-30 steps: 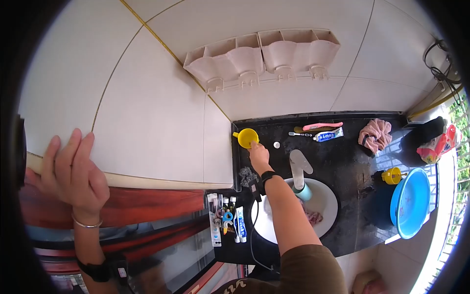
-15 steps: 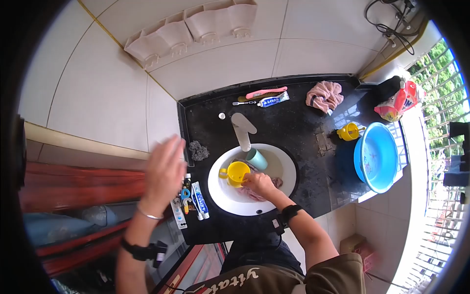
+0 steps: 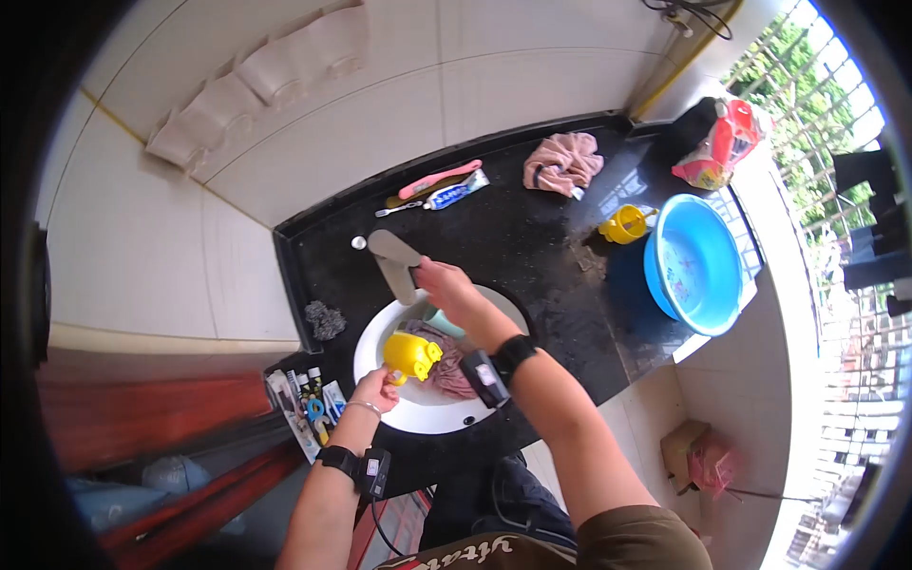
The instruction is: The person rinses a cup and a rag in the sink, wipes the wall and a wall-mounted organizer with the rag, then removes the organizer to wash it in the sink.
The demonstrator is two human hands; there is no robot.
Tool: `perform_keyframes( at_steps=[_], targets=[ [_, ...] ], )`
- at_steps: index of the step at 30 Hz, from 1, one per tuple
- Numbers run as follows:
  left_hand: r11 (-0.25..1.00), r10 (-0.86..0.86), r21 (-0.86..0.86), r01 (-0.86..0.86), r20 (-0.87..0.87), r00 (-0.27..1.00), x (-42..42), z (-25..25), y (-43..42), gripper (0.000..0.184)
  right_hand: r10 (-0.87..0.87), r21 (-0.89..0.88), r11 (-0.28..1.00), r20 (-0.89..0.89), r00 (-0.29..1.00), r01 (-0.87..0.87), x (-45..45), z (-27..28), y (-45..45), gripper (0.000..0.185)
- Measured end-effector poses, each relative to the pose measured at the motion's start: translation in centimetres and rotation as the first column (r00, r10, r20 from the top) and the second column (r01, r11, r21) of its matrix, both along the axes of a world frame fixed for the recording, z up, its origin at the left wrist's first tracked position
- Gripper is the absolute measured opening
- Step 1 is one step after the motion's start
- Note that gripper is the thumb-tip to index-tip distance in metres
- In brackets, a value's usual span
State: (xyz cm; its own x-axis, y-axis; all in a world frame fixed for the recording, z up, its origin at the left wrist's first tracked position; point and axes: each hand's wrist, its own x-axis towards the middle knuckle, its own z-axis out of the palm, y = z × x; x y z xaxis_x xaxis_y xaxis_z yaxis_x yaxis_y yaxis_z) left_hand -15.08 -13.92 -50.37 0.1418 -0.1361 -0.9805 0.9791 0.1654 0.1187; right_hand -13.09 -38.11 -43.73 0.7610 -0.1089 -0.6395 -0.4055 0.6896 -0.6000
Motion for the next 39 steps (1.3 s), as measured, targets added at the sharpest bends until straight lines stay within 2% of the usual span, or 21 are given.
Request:
perform_keyframes(
  at_steps=[6,8,11,12,13,14,15,16,17,18,20,21,23,24,26,28,29,30,32,36,39],
  targets=[
    [0.966,-0.258,0.025,0.259,0.216,0.942,3.2,0.3,-6.6,0.026,-0.117,0.268,0.959,0.09,0.989,0.089,1.4,4.5,0.6,0.046],
    [0.968,-0.19,-0.143,0.208,0.127,0.974,4.5,-0.9,-8.1,0.023,0.024,0.171,0.984,0.162,0.986,-0.052,-0.6,2.6,-0.3,0.045],
    [0.965,-0.147,-0.216,0.146,0.012,0.989,6.0,-2.3,-10.6,0.027,-0.058,-0.037,0.997,0.074,0.996,0.061,-5.7,-0.8,-1.2,0.048],
    [0.963,-0.157,-0.22,0.155,0.009,0.988,5.6,-3.7,-11.0,0.027,0.073,-0.303,0.95,-0.018,0.997,-0.075,-7.5,-2.7,-1.7,0.05],
    [0.922,-0.367,0.029,0.386,0.382,0.848,4.9,-5.1,-11.2,0.026,0.175,-0.529,0.818,-0.143,0.974,-0.225,-8.8,-3.8,-1.7,0.053],
    [0.812,-0.571,0.337,0.477,0.626,0.53,4.3,-6.5,-11.1,0.025,0.168,-0.526,0.821,-0.149,0.974,-0.222,-9.9,-5.0,-0.9,0.053],
    [0.793,-0.6,0.378,0.478,0.623,0.502,4.3,-5.0,-10.8,0.023,0.203,-0.737,0.606,-0.223,0.954,-0.301,-10.6,-5.8,0.1,0.057],
    [0.788,-0.607,0.386,0.48,0.615,0.504,4.2,-6.1,-10.2,0.023,0.217,-0.871,0.336,-0.299,0.929,-0.359,-10.8,-6.3,1.2,0.06],
    [0.939,-0.24,-0.061,0.34,0.594,0.768,4.1,-7.1,-9.0,0.025,0.249,-0.919,0.22,-0.273,0.929,-0.328,-10.6,-7.1,2.5,0.061],
    [0.889,0.134,-0.455,0.057,0.376,0.917,3.7,-8.0,-7.2,0.026,0.235,-0.971,0.138,-0.16,0.959,-0.195,-10.1,-7.9,4.4,0.061],
    [0.972,-0.004,-0.218,0.09,0.367,0.93,1.6,-3.8,-8.4,0.035,0.24,-0.968,-0.246,-0.102,0.965,-0.041,-7.2,-9.1,8.0,0.055],
    [0.967,0.045,-0.25,0.046,0.349,0.936,0.6,-1.4,-8.4,0.036,0.241,-0.974,-0.225,-0.093,0.966,-0.038,-6.2,-8.0,8.5,0.055],
    [0.97,0.068,-0.241,0.029,0.382,0.922,0.6,-0.5,-6.6,0.037,0.24,-0.887,0.21,-0.361,0.901,-0.411,-4.4,-4.4,9.4,0.05],
    [0.977,0.045,-0.206,0.051,0.432,0.901,1.0,-0.9,-5.4,0.036,0.209,-0.898,0.229,-0.333,0.92,-0.377,-3.9,-5.6,10.7,0.045],
    [0.99,-0.071,-0.083,0.117,0.427,0.901,1.1,1.1,-3.8,0.024,0.077,-0.698,0.651,-0.33,0.941,-0.298,-2.2,-7.5,10.5,0.044],
    [0.949,-0.086,-0.24,0.203,0.424,0.902,1.2,0.7,-0.7,0.025,0.043,-0.579,0.809,-0.113,0.993,-0.101,-2.7,-17.2,10.2,0.043],
    [0.98,-0.036,-0.172,0.104,0.36,0.932,1.2,2.8,-2.0,0.035,-0.047,0.001,0.999,-0.305,0.951,0.049,-2.7,-14.1,8.8,0.045],
    [0.981,-0.031,-0.169,0.098,0.36,0.933,1.7,2.4,-1.9,0.035,-0.112,0.278,0.941,-0.279,0.954,0.192,-3.3,-13.8,8.1,0.05],
    [0.915,0.249,-0.366,-0.169,0.183,0.951,2.4,0.9,-1.4,0.033,0.047,-0.003,0.999,-0.219,0.975,-0.049,-5.0,-12.2,8.4,0.054],
    [0.886,0.167,-0.46,-0.055,0.205,0.964,2.1,-3.6,-2.1,0.029,-0.067,0.061,0.995,-0.121,0.99,0.075,-7.2,-7.2,7.4,0.054],
    [0.986,-0.118,-0.043,0.16,0.492,0.863,1.3,-0.8,-5.9,0.041,-0.016,0.01,1.0,-0.213,0.977,0.019,-6.9,-11.3,4.2,0.053]
  ],
)
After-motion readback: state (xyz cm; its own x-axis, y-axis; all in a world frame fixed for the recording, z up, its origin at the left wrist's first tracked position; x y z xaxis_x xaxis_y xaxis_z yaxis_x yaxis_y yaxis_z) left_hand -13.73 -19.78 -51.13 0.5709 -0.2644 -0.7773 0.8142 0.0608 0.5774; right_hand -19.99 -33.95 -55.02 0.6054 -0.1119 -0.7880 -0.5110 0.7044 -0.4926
